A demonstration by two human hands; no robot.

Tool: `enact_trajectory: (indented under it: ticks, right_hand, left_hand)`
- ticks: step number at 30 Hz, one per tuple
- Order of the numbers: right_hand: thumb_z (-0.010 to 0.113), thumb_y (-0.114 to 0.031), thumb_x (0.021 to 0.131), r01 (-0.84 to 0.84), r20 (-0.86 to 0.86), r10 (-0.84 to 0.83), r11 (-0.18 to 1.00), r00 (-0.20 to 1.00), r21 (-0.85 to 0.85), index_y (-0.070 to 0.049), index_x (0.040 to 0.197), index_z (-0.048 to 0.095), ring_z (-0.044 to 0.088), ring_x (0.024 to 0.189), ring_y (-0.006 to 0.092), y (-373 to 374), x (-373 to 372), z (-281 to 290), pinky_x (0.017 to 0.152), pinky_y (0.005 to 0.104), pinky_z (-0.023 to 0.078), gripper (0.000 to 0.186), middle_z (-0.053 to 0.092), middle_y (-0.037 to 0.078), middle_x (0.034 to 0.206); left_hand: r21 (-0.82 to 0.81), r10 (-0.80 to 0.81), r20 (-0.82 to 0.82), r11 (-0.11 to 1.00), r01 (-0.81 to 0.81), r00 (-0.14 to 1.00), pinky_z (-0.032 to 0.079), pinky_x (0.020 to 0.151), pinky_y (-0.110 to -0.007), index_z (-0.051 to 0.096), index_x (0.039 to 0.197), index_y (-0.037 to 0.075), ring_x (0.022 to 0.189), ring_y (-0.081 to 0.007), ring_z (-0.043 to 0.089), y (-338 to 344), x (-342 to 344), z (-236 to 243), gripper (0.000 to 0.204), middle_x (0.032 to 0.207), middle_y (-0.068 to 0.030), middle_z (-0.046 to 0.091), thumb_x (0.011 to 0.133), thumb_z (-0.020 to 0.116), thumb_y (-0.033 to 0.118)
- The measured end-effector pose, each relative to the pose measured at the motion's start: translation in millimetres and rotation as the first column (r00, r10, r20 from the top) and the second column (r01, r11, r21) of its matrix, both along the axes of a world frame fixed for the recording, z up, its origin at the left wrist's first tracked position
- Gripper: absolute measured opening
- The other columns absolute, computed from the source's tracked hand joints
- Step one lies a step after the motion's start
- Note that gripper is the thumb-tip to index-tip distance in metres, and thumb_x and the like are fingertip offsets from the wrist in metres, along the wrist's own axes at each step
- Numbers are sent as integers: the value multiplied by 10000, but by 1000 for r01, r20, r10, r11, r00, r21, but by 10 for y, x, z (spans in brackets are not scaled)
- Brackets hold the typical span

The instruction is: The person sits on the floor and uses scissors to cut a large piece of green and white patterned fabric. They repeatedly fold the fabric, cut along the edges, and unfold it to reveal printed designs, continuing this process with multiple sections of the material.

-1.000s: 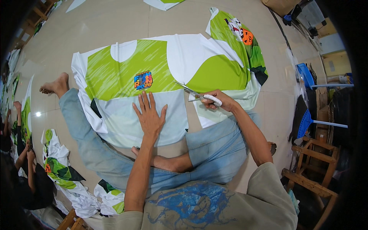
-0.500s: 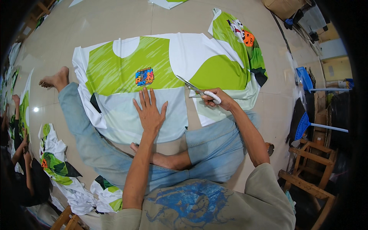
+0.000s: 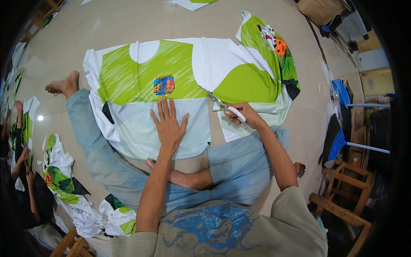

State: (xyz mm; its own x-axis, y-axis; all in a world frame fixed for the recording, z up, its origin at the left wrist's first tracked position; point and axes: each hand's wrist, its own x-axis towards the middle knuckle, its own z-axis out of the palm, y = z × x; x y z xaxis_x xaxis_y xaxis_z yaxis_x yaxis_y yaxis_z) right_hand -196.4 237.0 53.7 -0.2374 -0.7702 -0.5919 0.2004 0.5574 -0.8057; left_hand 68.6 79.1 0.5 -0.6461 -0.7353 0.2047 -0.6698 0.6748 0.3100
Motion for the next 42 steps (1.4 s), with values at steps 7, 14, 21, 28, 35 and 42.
enact_trajectory:
  ticks: [7,14,21,28,35,42]
  right_hand:
    - [756,-171,893,93,10,-93,996,996,16,-2,1211,685,530,526,49,-7,305,58,453,193,401,368,634,37,677]
    - [749,-201,895,264,191,-244,960,951,-88,3,1095,704,511,531,45,-157,544,-5,469,180,376,289,633,31,716]
    - [752,-182,886,297,153,-274,942,950,-156,3,1081,704,550,609,41,-292,625,-100,488,176,408,273,640,8,777]
    - [774,-204,878,355,128,-342,930,931,-95,6,1148,689,552,571,44,-329,835,-108,486,172,411,352,626,5,720]
    - [788,-246,871,481,181,-456,867,871,-131,2,1145,687,540,536,44,-504,1087,-122,466,176,382,383,613,10,677]
    - [799,-273,859,525,201,-496,841,845,-132,-9,1098,701,532,511,57,-669,1092,-171,463,193,382,369,609,11,660]
  left_hand:
    - [4,3,-14,1000,-3,1000,78,1187,-620,355,1506,-7,1498,-379,185,0,12,4,748,1602,-208,261,967,532,480]
    - [19,-1,-20,1000,1,1000,64,1188,-616,348,1509,-12,1501,-380,174,-12,10,25,756,1606,-213,251,962,530,477]
    - [16,0,-15,1000,1,1000,57,1190,-622,362,1500,-13,1505,-372,164,-6,7,16,753,1604,-209,258,954,548,471]
    - [14,2,-18,1000,-2,1000,59,1192,-619,366,1499,-10,1508,-366,159,-2,11,19,751,1609,-201,251,955,546,476]
    - [10,1,-19,1000,-1,1000,60,1193,-616,368,1498,-7,1508,-364,163,-2,6,21,747,1608,-200,253,957,543,478]
    - [36,3,-21,999,-3,1000,47,1194,-610,347,1512,-3,1508,-362,163,-6,13,21,748,1614,-196,240,958,540,462]
